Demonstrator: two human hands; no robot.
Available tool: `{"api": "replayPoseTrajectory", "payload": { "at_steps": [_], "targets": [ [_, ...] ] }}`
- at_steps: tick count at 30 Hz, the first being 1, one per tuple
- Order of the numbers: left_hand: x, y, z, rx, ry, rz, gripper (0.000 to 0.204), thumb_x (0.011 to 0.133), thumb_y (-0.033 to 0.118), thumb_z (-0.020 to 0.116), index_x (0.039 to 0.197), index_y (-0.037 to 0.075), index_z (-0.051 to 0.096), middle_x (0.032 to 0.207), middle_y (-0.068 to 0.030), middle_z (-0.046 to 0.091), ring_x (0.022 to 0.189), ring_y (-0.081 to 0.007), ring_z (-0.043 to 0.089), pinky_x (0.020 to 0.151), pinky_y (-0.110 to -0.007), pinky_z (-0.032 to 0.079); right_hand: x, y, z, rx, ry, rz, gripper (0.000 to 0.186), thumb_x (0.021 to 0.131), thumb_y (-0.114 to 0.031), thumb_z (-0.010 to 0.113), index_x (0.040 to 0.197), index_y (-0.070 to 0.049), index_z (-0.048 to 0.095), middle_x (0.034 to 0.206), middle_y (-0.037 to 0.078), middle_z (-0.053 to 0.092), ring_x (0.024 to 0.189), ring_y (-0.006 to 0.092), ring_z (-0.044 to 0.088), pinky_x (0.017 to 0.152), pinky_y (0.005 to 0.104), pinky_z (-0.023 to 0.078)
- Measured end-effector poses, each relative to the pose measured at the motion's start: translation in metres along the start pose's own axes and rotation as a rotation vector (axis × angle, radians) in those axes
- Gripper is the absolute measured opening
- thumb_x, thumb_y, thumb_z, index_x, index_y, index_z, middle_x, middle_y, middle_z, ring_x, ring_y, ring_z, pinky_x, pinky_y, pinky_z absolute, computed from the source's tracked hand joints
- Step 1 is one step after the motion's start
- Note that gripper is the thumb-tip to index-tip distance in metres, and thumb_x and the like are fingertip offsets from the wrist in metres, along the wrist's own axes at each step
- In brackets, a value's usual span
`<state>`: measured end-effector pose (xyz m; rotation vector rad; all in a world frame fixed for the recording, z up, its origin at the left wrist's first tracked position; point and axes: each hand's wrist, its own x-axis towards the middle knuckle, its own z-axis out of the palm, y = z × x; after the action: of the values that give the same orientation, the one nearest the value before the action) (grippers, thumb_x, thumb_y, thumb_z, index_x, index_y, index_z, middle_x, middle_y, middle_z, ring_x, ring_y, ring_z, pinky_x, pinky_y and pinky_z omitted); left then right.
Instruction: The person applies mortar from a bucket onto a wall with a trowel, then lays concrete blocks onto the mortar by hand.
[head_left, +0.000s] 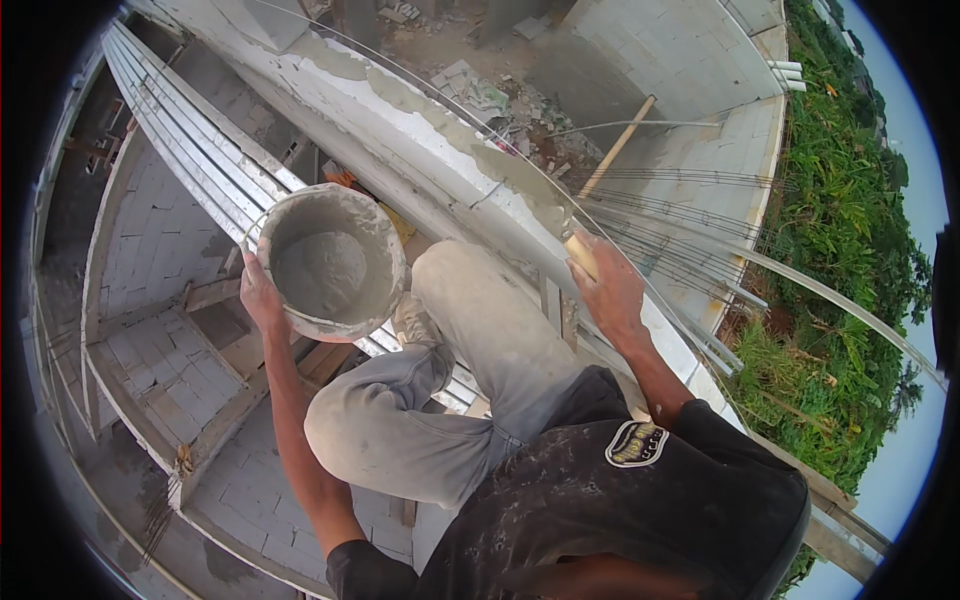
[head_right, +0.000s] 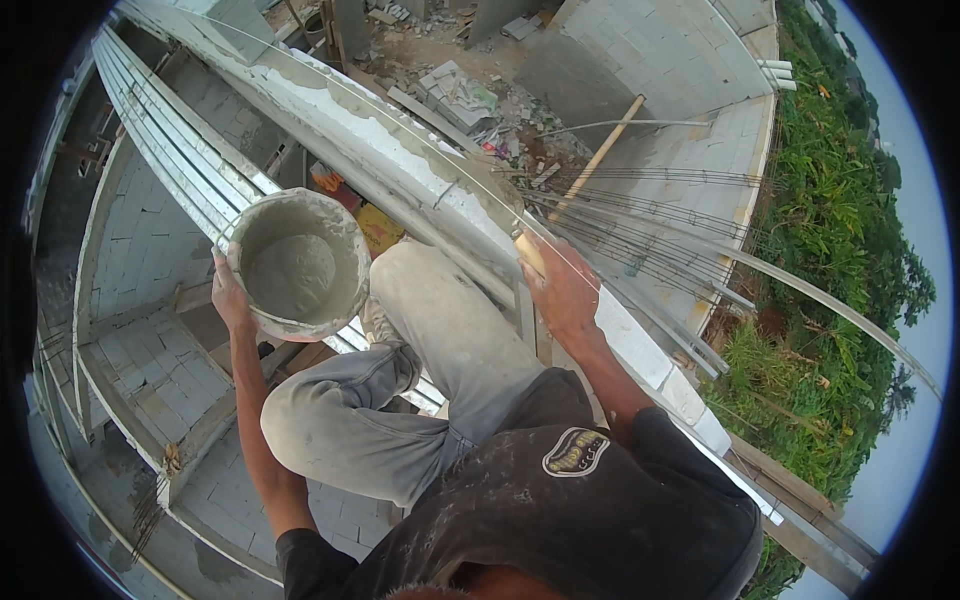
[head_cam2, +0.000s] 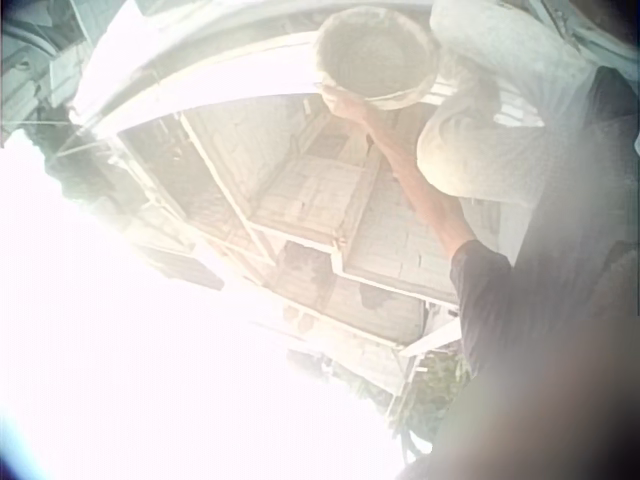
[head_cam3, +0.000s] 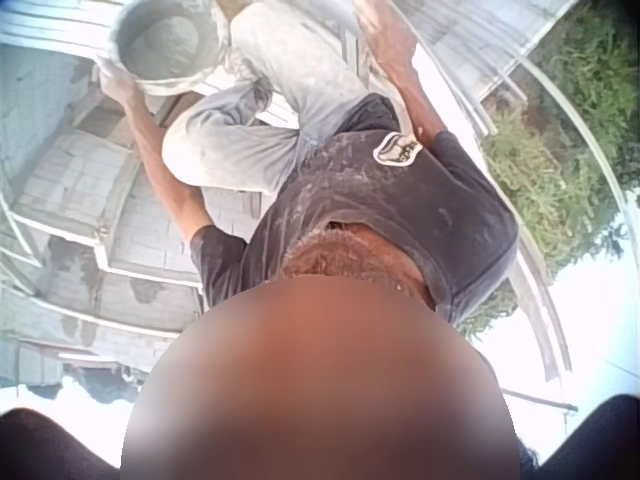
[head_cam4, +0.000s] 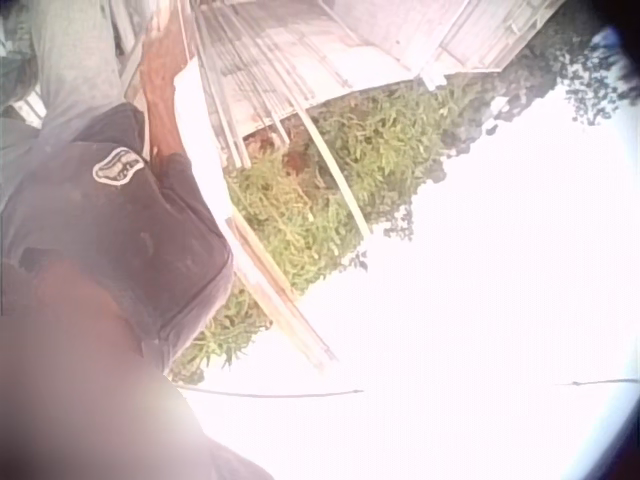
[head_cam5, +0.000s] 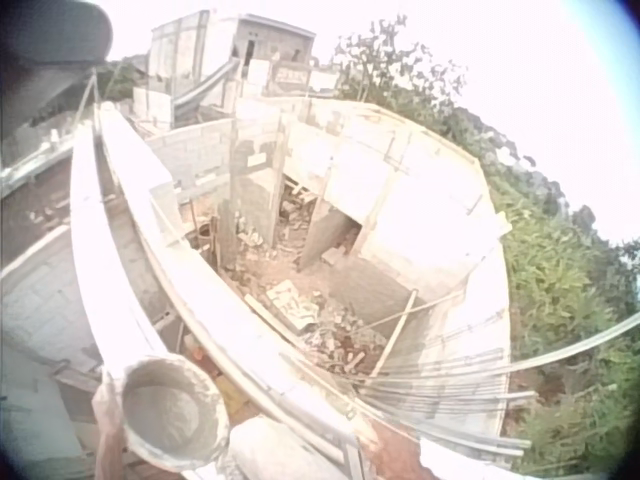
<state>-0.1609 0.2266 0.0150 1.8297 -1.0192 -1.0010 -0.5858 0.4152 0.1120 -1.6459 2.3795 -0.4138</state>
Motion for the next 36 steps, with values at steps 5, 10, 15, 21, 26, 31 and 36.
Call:
{"api": "replayPoseTrajectory", "payload": {
  "at_steps": [5,10,15,21,26,31,36],
  "targets": [
    [0.004,0.010,0.008,0.016,-0.036,-0.004,0.052,0.103,0.042,0.041,0.120,-0.002,0.064,0.103,-0.0083,0.068,0.090,-0.0163,0.063,0.080,-0.032,0.050,0.005,0.006,0.006,0.064,-0.024,0.038,0.047,0.085,-0.023,0.071,0.129,-0.014,0.057,0.117,0.014,0.064,0.104,0.0322,0.063,0.086,0.0414,0.050],
    [0.004,0.010,0.002,0.049,-0.014,0.017,0.053,0.103,0.042,0.041,0.119,-0.003,0.063,0.102,-0.0089,0.068,0.088,-0.0169,0.063,0.079,-0.033,0.050,0.005,-0.010,-0.001,0.064,0.006,0.054,0.048,0.085,-0.022,0.071,0.130,-0.016,0.056,0.120,0.011,0.064,0.106,0.0314,0.063,0.089,0.0417,0.050],
    [0.004,0.014,0.017,0.061,0.019,0.094,0.054,0.103,0.043,0.041,0.115,-0.003,0.065,0.099,-0.0085,0.068,0.085,-0.0169,0.062,0.077,-0.034,0.049,0.001,-0.009,0.000,0.121,0.035,0.069,0.046,0.087,-0.024,0.069,0.131,-0.019,0.055,0.124,0.010,0.063,0.110,0.0315,0.061,0.091,0.0416,0.050],
    [0.000,0.008,0.018,0.090,0.036,0.116,0.055,0.103,0.044,0.041,0.113,-0.004,0.065,0.094,-0.0096,0.068,0.084,-0.0171,0.062,0.077,-0.034,0.048,0.006,0.000,0.008,0.074,-0.073,0.047,0.051,0.088,-0.025,0.068,0.135,-0.015,0.049,0.120,0.015,0.063,0.107,0.0365,0.062,0.087,0.0428,0.051],
    [-0.007,0.014,-0.012,0.090,0.031,0.011,0.054,0.102,0.044,0.044,0.115,-0.004,0.065,0.097,-0.0111,0.068,0.088,-0.0180,0.061,0.081,-0.034,0.047,0.005,-0.083,0.005,0.419,-0.315,0.046,0.049,0.091,-0.028,0.063,0.134,-0.011,0.047,0.120,0.019,0.062,0.103,0.0397,0.063,0.086,0.0450,0.051],
    [-0.006,0.000,0.006,0.143,0.010,0.175,0.052,0.102,0.044,0.044,0.107,-0.003,0.065,0.087,-0.0105,0.064,0.081,-0.0182,0.054,0.077,-0.034,0.045,0.019,-0.155,0.107,0.030,-0.629,-0.252,0.038,0.093,-0.022,0.058,0.125,-0.006,0.049,0.114,0.022,0.060,0.094,0.0398,0.066,0.079,0.0454,0.054],
    [-0.023,0.008,0.006,0.127,-0.056,0.180,0.051,0.102,0.043,0.046,0.108,-0.004,0.065,0.086,-0.0107,0.064,0.080,-0.0181,0.054,0.077,-0.034,0.044,0.028,-0.173,0.225,-0.062,-0.655,-0.304,0.034,0.091,-0.017,0.057,0.121,-0.004,0.050,0.107,0.024,0.064,0.097,0.0392,0.066,0.082,0.0465,0.053]
  ]
}}
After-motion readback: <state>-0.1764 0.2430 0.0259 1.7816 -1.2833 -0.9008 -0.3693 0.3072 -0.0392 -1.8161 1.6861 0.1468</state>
